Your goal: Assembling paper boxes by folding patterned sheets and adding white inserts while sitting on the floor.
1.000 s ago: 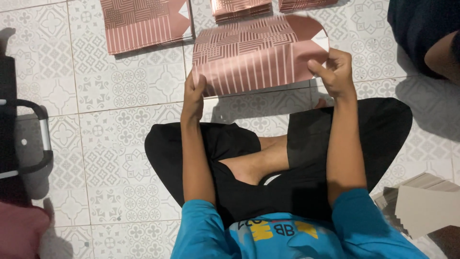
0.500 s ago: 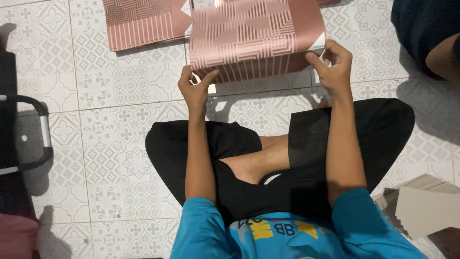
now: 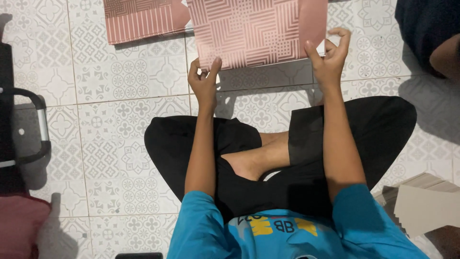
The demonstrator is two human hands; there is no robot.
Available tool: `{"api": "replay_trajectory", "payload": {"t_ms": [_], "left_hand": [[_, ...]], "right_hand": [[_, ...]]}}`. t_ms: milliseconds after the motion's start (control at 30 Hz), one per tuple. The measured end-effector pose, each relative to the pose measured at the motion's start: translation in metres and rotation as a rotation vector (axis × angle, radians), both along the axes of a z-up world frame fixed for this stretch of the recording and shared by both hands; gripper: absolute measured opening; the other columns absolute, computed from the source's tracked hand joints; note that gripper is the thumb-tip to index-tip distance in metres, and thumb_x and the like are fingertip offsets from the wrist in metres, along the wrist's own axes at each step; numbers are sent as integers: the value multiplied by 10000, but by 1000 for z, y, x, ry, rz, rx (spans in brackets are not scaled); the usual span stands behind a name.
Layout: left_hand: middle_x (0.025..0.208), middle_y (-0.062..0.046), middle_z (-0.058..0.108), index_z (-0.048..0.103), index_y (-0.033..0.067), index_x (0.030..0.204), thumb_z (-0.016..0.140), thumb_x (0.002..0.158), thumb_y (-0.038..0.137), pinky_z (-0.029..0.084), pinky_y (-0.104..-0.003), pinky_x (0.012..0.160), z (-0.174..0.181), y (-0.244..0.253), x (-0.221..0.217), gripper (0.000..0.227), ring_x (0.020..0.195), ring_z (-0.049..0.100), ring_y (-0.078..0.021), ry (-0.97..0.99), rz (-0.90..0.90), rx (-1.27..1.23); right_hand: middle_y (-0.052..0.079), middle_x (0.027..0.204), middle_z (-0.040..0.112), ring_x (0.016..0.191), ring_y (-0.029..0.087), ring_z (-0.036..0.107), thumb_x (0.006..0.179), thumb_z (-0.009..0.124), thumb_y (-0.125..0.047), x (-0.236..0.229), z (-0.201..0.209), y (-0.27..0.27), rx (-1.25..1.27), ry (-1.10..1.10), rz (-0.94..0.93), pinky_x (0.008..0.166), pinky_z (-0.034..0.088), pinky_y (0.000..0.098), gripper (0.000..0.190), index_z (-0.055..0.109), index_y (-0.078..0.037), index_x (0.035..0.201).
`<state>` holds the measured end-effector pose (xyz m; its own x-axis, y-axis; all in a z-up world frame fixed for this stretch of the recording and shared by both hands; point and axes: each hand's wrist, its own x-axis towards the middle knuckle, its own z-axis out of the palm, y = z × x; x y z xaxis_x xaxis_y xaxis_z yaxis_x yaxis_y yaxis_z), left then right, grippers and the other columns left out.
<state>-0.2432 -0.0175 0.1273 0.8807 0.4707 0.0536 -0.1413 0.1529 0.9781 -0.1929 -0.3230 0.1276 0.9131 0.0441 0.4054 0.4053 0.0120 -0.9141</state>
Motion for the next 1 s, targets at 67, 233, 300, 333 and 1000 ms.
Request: {"api": "replay_trajectory", "payload": {"t_ms": [67, 233, 300, 333, 1000], "left_hand": [[902, -39, 596, 606, 58, 961, 802, 857, 112, 523, -275, 836, -5, 0, 1, 229, 810, 567, -122, -7, 10, -7], [802, -35, 613, 580, 65, 923, 798, 858, 100, 467, -219, 625, -5, -3, 1, 231, 712, 551, -98, 14, 14, -60], [844, -60, 642, 552, 75, 904, 774, 881, 81, 510, -221, 691, -6, -3, -1, 223, 760, 594, -109, 6, -9, -77], [844, -60, 642, 552, 75, 904, 774, 881, 81, 510, -221, 691, -7, -2, -1, 223, 760, 594, -109, 9, -9, -78], [1213, 60, 714, 727, 195, 1216, 735, 868, 189, 203, -522, 1229, -34, -23, 4, 349, 1241, 608, -197, -266, -312, 1349]], "right_hand": [[285, 1252, 604, 990, 290, 667, 1047, 648, 152, 3, -7, 1, -38, -44, -37, 857, 540, 332, 607, 254, -127, 1414], [140, 1337, 572, 1212, 314, 564, 991, 731, -80, 0, -5, 12, -368, -30, -234, 885, 497, 428, 446, 504, -103, 1374], [153, 1641, 209, 1527, 447, 137, 850, 1022, -599, 8, -32, 8, -767, -258, -411, 1281, 183, 710, 645, 833, -192, 1313], [153, 1641, 209, 1527, 447, 137, 850, 1022, -599, 7, -35, 12, -768, -256, -410, 1281, 183, 710, 645, 833, -192, 1313], [-30, 1142, 806, 1039, 137, 750, 929, 802, -159, -8, -19, 60, -1031, -605, 29, 938, 491, 369, 304, 762, -157, 1231]]}}
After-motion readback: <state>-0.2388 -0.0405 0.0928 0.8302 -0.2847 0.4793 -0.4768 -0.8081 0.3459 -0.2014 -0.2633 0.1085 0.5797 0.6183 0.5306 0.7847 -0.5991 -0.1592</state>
